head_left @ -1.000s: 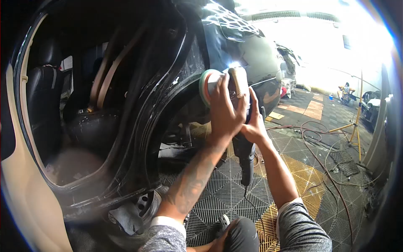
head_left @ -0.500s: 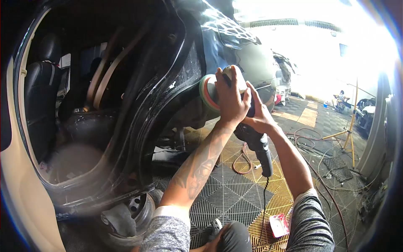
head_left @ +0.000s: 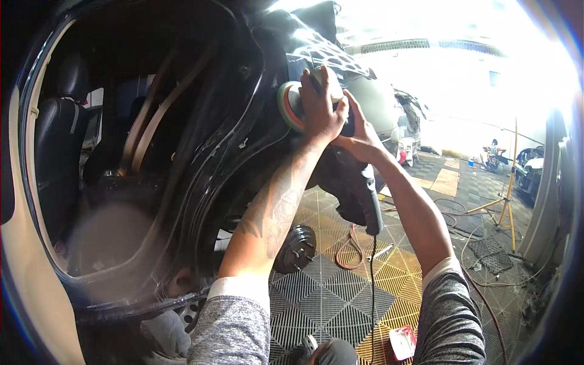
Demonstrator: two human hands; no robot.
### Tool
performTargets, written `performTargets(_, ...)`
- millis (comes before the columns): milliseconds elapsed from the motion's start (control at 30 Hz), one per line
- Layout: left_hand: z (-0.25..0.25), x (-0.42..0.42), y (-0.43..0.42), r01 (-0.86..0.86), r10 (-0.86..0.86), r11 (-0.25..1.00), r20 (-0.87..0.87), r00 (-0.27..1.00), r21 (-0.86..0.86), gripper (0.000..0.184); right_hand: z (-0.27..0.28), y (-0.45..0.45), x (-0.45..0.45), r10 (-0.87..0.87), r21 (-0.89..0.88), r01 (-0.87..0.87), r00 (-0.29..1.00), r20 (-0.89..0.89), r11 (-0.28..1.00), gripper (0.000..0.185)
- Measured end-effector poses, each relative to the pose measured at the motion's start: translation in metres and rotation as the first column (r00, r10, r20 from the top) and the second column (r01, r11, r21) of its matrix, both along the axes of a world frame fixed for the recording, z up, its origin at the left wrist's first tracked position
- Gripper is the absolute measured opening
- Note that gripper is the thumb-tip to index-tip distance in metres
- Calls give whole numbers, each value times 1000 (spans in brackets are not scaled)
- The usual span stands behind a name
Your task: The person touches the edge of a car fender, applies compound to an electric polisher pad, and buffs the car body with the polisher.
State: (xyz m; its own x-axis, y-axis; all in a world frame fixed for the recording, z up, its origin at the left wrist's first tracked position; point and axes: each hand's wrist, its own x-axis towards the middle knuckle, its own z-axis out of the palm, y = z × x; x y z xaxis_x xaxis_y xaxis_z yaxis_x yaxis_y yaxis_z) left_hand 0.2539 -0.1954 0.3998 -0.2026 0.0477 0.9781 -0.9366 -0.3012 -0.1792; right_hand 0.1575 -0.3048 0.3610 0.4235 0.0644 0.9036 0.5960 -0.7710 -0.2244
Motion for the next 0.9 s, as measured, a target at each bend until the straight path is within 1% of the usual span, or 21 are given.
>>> performTargets(33,8,4,1,0,0,1000,3,1000,1,91,5,1,4,-28,-11,29,998,58,1000,117)
performTargets(100,24,12,0,36,-38,998,43,998,48,92,14,-2,10,-47,7,46,998,40,999,118)
performTargets(133,30,16,-3,-13,15,1000,124,992,-20,87,17,-3,12,-57,15,57,997,47,998,118)
performTargets(167,37,20,-6,-8,11,1000,127,992,-22,87,23,-4,14,-69,21,68,996,56,997,117)
performTargets(233,47,25,-7,10,-14,999,87,996,49,93,33,-5,17,-62,33,61,997,34,998,118)
performTargets(300,60,27,-6,3,-6,998,54,999,62,93,43,-5,19,-77,29,76,996,48,997,120)
performTargets(367,73,30,-4,48,-55,996,95,994,73,92,55,-8,29,-79,16,78,995,59,997,122)
performTargets(400,79,30,-6,-68,79,996,180,980,-65,83,63,-8,36,-55,4,55,990,126,998,122)
performTargets(433,88,30,-4,-53,58,998,169,984,-35,83,69,-9,42,-32,-7,34,981,192,999,123)
performTargets(467,95,30,-2,-57,62,998,209,976,-29,82,73,-10,49,33,44,-40,987,159,998,123)
performTargets(500,101,29,-1,-63,67,998,248,966,-24,82,77,-11,55,-5,34,-2,980,201,999,122)
performTargets(533,105,29,-1,-30,31,1000,241,970,-6,86,79,-9,53,-12,30,6,982,191,1000,122)
performTargets(633,104,29,4,-12,7,1000,187,982,26,86,78,-6,43,-20,28,16,989,144,999,121)
performTargets(667,99,27,3,-35,34,999,176,984,-1,87,76,-5,39,-24,22,21,993,111,1000,120)
performTargets(700,92,25,3,28,-29,1000,131,991,13,88,73,-5,34,-21,16,19,993,115,1000,120)
performTargets(767,74,19,-1,-19,49,992,242,969,-126,75,61,-8,25,-48,-62,54,993,105,997,119)
performTargets(800,65,17,-3,-17,55,989,251,966,-150,75,55,-8,21,-90,-56,95,993,74,994,119)
performTargets(833,60,16,-2,-15,53,989,249,967,-150,75,51,-7,18,-93,-57,97,993,73,994,119)
performTargets(900,56,14,-3,31,-12,996,214,977,-86,76,46,-8,13,-116,-52,118,992,40,992,120)
